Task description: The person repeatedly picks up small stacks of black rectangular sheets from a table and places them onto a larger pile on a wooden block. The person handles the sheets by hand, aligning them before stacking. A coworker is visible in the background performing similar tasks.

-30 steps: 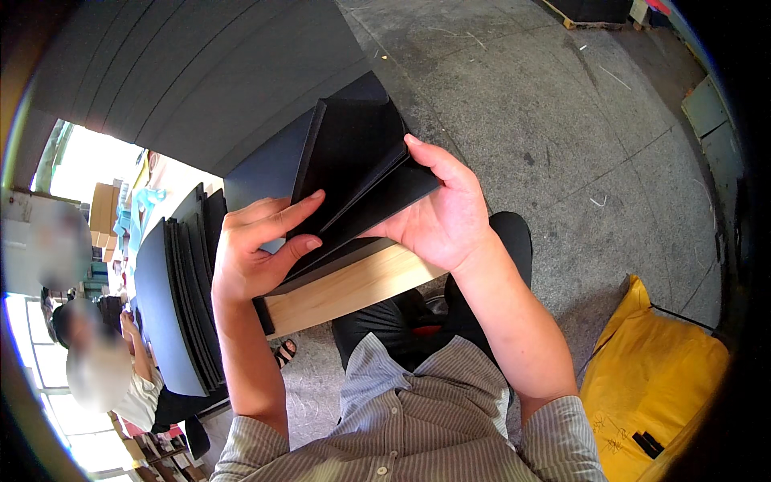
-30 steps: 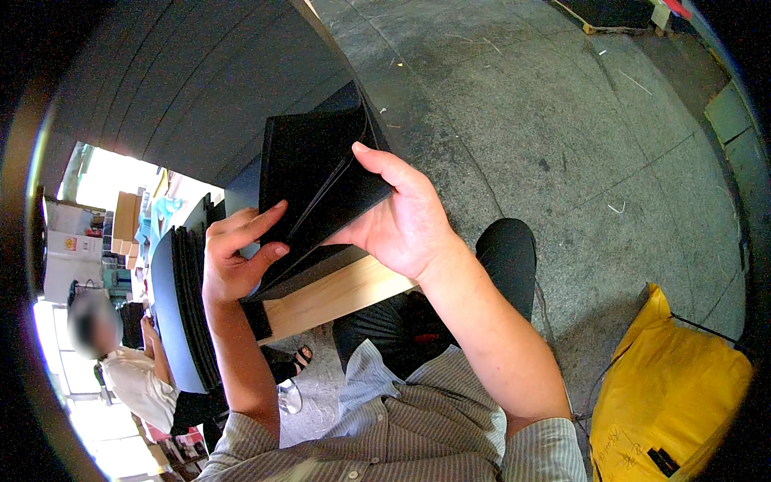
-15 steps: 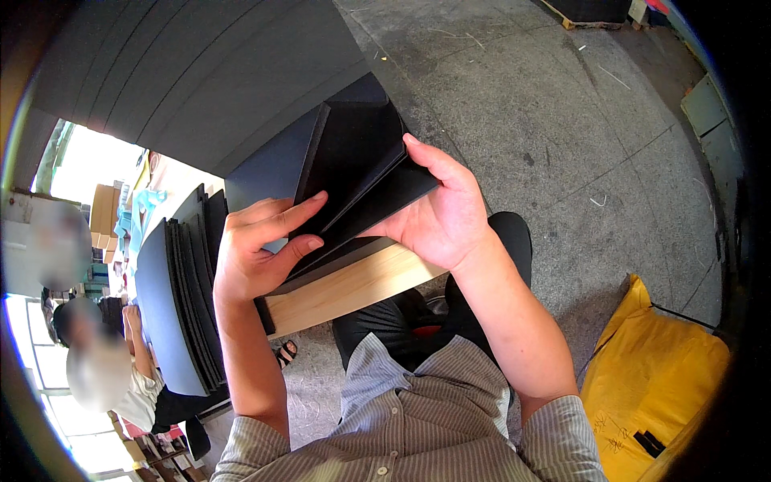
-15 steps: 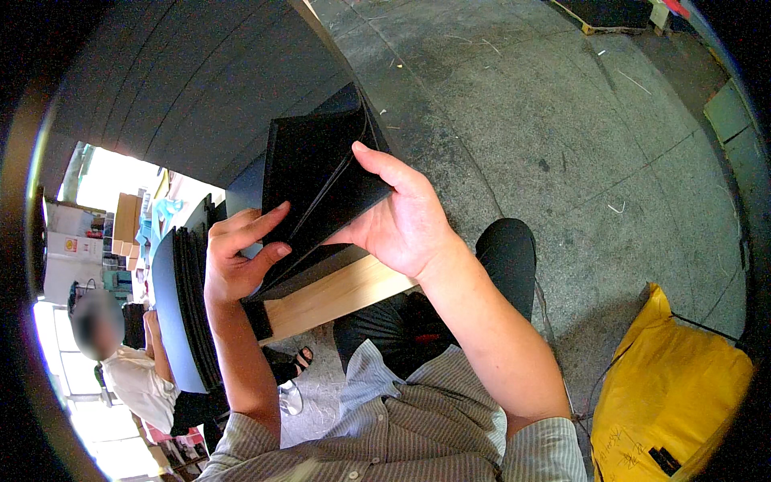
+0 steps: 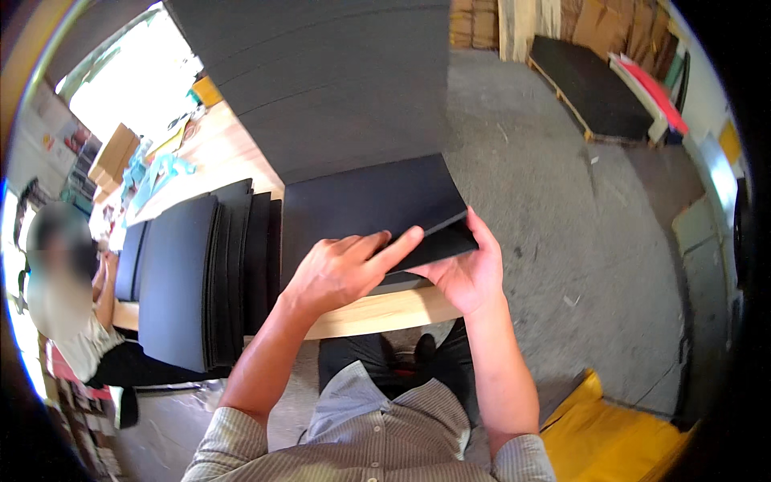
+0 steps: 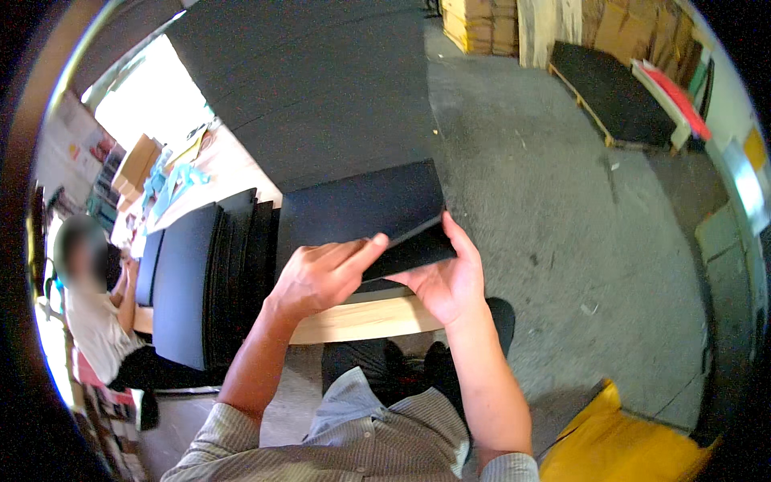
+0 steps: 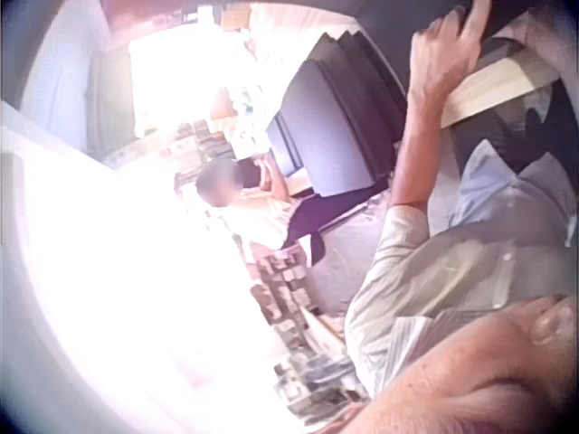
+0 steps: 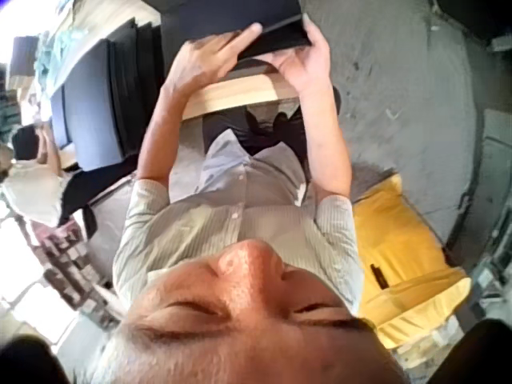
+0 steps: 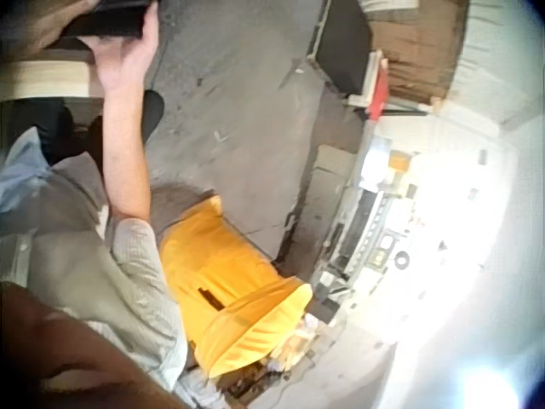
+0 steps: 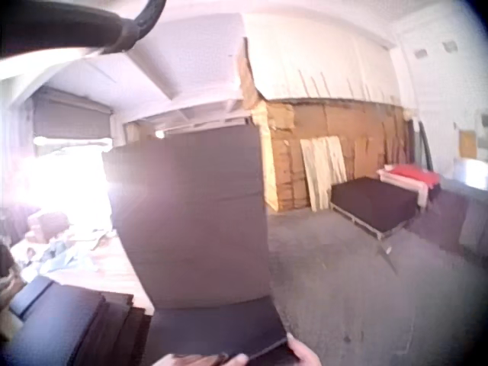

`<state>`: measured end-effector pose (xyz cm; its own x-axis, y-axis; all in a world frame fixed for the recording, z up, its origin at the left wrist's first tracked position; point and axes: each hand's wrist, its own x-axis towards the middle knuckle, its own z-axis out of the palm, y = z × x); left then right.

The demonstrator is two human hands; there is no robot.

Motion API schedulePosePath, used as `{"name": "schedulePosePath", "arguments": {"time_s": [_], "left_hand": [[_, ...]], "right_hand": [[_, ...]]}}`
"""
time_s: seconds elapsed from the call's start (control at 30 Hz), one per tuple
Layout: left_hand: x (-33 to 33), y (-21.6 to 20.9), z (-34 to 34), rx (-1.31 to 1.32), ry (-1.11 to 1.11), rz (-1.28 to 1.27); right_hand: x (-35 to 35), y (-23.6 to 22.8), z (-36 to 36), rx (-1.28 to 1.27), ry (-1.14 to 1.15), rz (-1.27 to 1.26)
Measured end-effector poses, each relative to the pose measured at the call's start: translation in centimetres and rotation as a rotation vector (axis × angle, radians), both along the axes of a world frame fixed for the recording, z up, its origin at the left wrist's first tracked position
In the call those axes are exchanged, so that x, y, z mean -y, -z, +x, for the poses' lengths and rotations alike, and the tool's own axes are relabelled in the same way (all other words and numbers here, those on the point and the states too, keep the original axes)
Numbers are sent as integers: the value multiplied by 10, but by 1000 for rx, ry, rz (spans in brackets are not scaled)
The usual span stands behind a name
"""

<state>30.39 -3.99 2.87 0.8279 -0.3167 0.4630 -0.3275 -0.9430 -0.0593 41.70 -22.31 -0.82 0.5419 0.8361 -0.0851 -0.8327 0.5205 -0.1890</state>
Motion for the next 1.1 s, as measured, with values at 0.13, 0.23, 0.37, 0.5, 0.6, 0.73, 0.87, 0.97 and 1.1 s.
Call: {"name": "schedulePosePath", "arguments": {"time_s": [0.13, 0.23, 0.37, 0.5, 0.6, 0.73, 0.87, 0.97, 1.1], "left_hand": [[-5, -1, -3, -14, -92, -131], [-8, 11, 2, 74, -66, -212], [-9, 18, -3, 103, -63, -189], [-6, 23, -5, 92, -90, -162], [2, 28, -10, 86, -65, -86], [13, 52, -15, 168, -95, -6], [14, 37, -41, 19, -127, -225], [5, 5, -85, 223, -162, -495], [-10, -15, -156, 314, -222, -1194]], "right_hand": [[14, -21, -10, 94, 44, -141], [50, -16, -14, 248, 167, -167], [54, -11, -21, 723, 734, -744], [51, -19, 16, 638, 154, -618], [30, -18, 56, 399, -214, -662], [18, -16, 62, 600, -281, -733], [16, -23, 50, 819, -206, -755], [41, -23, 19, 848, 52, -713], [101, -29, -8, 853, 268, -737]]}}
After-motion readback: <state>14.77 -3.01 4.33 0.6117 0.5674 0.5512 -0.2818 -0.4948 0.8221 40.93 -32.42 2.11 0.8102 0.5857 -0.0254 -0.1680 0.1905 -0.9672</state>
